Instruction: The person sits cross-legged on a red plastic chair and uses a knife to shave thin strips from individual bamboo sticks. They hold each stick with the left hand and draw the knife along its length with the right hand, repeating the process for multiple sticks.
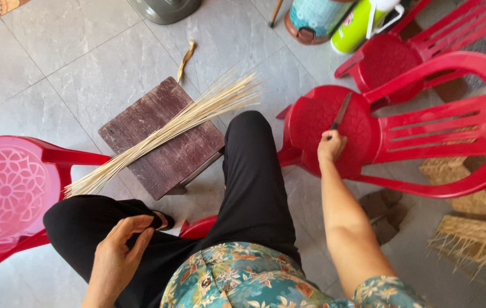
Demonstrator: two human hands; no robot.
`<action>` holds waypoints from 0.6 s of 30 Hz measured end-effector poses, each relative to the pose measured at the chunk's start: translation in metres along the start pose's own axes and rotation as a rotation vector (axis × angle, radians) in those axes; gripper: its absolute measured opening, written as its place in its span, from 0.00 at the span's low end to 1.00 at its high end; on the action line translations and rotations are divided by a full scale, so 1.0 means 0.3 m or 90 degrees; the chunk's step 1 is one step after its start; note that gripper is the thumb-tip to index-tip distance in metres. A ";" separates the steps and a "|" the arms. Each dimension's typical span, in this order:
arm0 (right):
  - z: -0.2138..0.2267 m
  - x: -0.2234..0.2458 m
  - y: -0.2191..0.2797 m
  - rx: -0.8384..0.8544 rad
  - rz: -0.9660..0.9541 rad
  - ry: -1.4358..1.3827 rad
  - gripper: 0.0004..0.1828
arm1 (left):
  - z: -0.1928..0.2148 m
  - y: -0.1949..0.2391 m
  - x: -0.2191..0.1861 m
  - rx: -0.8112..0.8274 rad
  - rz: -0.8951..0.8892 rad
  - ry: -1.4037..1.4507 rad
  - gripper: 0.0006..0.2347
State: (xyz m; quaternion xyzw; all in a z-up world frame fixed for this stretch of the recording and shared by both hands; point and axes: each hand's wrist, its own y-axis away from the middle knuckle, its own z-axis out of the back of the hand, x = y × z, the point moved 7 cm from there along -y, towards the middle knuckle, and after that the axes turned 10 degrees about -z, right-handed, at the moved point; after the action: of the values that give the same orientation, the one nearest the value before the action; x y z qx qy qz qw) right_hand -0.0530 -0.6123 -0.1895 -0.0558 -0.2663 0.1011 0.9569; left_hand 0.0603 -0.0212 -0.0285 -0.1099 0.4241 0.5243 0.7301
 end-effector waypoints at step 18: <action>0.437 -0.004 0.693 0.491 0.273 -0.244 0.16 | -0.069 0.361 0.335 -0.009 -0.132 -0.336 0.09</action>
State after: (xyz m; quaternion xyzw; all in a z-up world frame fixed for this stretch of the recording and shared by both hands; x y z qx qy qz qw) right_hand -0.1563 -0.4031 -0.1119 0.2695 -0.3636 0.3959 0.7990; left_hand -0.0340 0.0800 -0.0844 -0.0170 0.2023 0.4604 0.8642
